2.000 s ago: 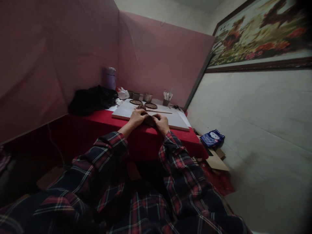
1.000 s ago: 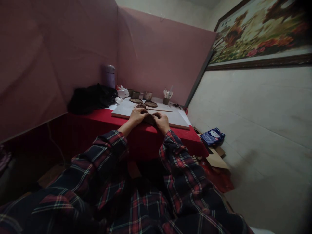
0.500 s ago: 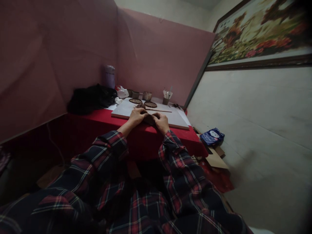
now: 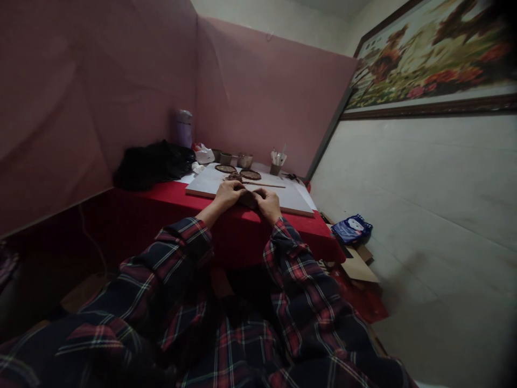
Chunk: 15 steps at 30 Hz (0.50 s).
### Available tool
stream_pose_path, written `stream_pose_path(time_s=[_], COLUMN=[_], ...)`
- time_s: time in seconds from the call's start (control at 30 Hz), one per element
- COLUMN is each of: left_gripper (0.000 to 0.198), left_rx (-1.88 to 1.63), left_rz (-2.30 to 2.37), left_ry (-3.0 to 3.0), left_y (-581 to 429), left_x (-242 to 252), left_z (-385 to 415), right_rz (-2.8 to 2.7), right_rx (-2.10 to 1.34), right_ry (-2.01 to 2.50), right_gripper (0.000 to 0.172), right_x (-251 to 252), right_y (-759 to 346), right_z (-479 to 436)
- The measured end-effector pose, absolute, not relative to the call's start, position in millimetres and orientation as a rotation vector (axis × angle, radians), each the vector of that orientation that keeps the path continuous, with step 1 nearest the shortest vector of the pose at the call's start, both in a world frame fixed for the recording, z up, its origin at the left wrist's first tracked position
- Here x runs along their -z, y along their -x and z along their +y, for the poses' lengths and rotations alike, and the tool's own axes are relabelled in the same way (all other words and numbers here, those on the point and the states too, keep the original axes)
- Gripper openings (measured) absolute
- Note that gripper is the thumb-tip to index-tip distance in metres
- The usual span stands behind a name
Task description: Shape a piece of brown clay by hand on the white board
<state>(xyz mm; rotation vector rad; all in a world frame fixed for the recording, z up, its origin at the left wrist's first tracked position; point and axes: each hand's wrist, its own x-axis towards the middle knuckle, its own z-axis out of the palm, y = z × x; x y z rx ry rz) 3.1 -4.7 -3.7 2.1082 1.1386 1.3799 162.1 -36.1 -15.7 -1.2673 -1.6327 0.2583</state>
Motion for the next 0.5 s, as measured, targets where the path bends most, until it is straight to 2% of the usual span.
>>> stream_pose_path(time_s=[0.33,0.5], left_gripper=[0.017,0.015], left_rx=[-1.381,-1.397], left_rz=[1.127,1.125], left_ry=[-2.082,-2.098], left_y=[-4.2,-4.0], left_x=[3.7,2.2], left_z=[-5.2,-5.4], right_rz=[-1.640,-1.607], right_rx=[-0.245,-0.345], right_ry=[1.260,1.246], right_gripper=[0.018,0.017], right_x=[16.4,16.6], right_y=[-162.6,-163.5], right_z=[-36.5,-27.4])
